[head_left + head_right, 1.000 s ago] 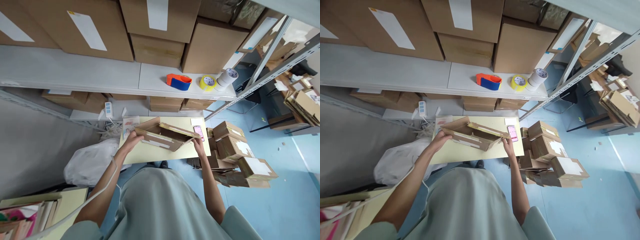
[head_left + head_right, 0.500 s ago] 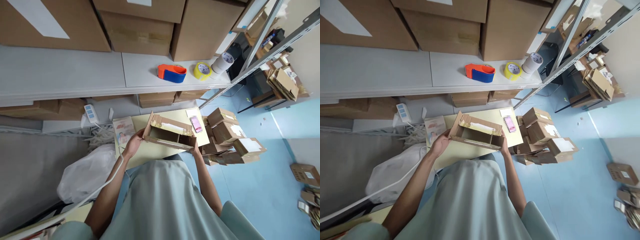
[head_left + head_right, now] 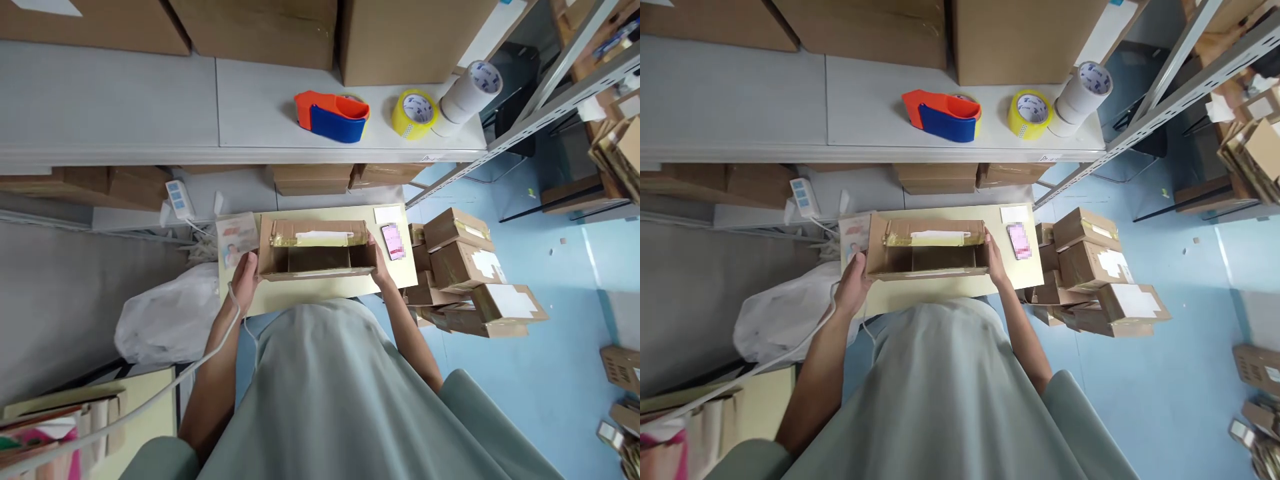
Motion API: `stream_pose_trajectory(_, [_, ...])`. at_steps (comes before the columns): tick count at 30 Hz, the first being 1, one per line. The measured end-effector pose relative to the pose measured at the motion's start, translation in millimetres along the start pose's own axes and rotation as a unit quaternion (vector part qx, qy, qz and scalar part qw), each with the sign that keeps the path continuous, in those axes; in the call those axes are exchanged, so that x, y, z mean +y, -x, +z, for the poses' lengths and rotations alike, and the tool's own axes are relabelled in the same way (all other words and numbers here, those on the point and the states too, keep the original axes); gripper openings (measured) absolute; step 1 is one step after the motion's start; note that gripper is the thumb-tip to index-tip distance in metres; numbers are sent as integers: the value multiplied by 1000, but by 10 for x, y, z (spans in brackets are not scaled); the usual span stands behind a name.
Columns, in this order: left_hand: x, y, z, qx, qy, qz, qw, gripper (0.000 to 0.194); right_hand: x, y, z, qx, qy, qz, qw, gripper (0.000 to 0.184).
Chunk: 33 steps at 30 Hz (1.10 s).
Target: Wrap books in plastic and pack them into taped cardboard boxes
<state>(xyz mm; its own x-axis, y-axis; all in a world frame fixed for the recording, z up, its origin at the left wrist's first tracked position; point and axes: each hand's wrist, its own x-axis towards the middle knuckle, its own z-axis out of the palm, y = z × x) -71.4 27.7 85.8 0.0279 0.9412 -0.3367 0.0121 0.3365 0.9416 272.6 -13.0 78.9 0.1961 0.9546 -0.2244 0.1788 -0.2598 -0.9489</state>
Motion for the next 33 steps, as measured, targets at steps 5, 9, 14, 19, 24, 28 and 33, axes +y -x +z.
stream_pose_trajectory(5, [60,33,202,136,96,-12,986,70,280,-150,-171,-45,-20,60,997,89])
stream_pose_trajectory(9, [155,-17,363,253,39,80,963,78,728,-348,-420,-22,36,84,996,92])
stream_pose_trajectory(14, [296,-84,535,292,-112,168,935,71,1287,-637,-810,31,254,94,962,92])
stream_pose_trajectory(19, [367,-74,626,320,-190,154,915,56,1611,-736,-937,45,306,84,947,85])
stream_pose_trajectory(24, [391,-50,623,317,-202,142,916,52,1671,-689,-875,35,262,80,961,89])
stream_pose_trajectory(28, [420,-59,628,311,-198,132,920,52,1463,-668,-892,41,257,97,961,93])
stream_pose_trajectory(33, [477,-55,664,281,-179,127,934,55,775,-581,-888,44,162,39,985,89])
